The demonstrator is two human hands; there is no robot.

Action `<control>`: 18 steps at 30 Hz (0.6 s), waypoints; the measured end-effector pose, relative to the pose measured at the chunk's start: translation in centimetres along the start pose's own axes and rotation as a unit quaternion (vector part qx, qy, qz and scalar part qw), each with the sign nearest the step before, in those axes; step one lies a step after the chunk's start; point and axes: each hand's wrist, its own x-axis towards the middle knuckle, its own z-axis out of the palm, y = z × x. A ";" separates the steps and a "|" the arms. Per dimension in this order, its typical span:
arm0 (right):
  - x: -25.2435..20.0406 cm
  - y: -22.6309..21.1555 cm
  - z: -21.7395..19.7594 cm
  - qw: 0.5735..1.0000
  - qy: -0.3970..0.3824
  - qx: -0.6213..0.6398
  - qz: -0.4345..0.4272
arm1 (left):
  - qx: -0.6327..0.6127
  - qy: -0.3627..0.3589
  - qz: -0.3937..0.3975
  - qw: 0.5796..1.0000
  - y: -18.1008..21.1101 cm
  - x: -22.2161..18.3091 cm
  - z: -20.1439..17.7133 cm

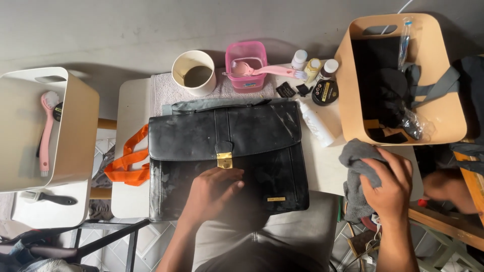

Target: Cleaning and applying a leather treatment to a briefcase using a cloth, spray, and brush.

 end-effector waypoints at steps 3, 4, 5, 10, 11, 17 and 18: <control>-0.2 0.6 0.4 0.998 -0.066 -0.012 0.000 | -0.008 -0.013 -0.002 1.000 1.2 1.6 -2.6; -0.4 0.9 0.7 0.984 -0.175 -0.016 0.012 | -0.005 -0.019 -0.026 0.999 1.6 2.3 -3.7; -0.2 0.6 0.3 0.984 -0.177 -0.016 0.012 | -0.006 -0.019 -0.028 0.999 1.3 3.2 -4.5; 1.5 -0.9 -2.3 0.983 -0.177 0.031 -0.020 | 0.113 -0.005 0.068 0.991 -1.9 8.2 -8.0; 2.4 -1.7 -3.0 0.984 -0.177 0.027 -0.022 | 0.110 -0.003 0.071 0.991 -3.4 9.2 -7.8; 6.8 -6.3 -4.4 0.986 -0.087 0.127 -0.062 | 0.151 -0.021 0.145 0.978 -7.6 13.2 -6.8; 7.9 -7.1 -4.3 0.983 -0.077 0.147 -0.077 | 0.144 -0.036 0.127 0.981 -7.9 13.7 -6.7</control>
